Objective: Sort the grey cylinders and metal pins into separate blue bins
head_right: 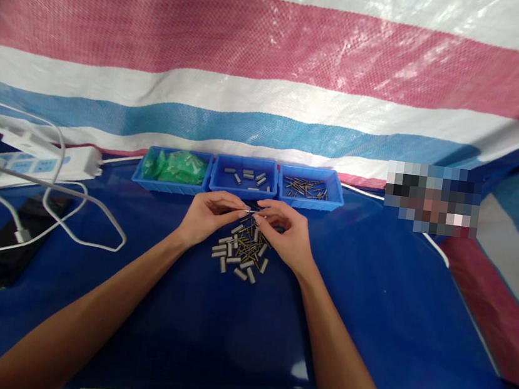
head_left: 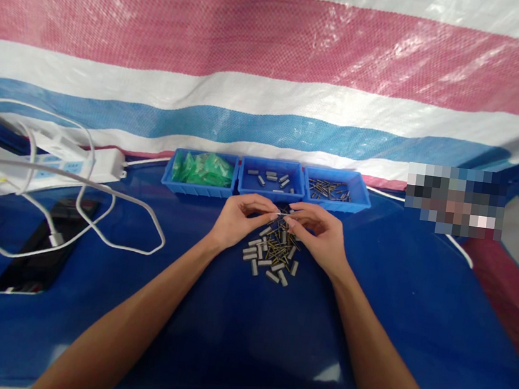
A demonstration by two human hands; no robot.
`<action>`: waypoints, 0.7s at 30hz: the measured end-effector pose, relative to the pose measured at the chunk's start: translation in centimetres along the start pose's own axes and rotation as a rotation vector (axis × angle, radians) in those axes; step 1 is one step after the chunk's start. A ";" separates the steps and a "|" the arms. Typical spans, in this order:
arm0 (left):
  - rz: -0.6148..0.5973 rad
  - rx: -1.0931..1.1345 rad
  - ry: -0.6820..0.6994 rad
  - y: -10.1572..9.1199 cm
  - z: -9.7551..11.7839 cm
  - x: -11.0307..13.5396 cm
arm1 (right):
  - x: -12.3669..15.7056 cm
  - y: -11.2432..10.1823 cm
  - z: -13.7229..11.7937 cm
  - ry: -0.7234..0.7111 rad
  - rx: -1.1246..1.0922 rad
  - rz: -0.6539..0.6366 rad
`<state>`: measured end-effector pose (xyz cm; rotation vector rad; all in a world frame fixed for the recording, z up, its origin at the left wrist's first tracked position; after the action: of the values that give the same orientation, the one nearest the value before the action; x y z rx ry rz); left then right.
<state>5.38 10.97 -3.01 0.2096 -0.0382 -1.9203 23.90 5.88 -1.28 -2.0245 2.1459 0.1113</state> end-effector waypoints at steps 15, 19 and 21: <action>-0.164 -0.696 0.378 1.3 1.6 0.9 | -0.2 -2.5 -0.5 -0.086 -0.027 0.226; -0.252 -0.836 0.485 2.1 1.2 1.2 | -0.4 -4.0 -1.0 -0.200 -0.009 0.371; -0.223 -0.858 0.501 1.9 1.0 1.1 | -0.5 -4.2 -0.8 -0.196 -0.009 0.380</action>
<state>6.62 9.17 -1.92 0.1045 1.1558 -1.8794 28.07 5.97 -0.05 -1.5133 2.3709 0.3560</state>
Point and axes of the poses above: each hand's wrist, its own x-axis away from the middle knuckle, its own y-axis out of the palm, z = x × y, the point moved 6 cm from there along -x, towards the middle knuckle, and after that the axes turned 1 degree about z, right-handed, at the moved point
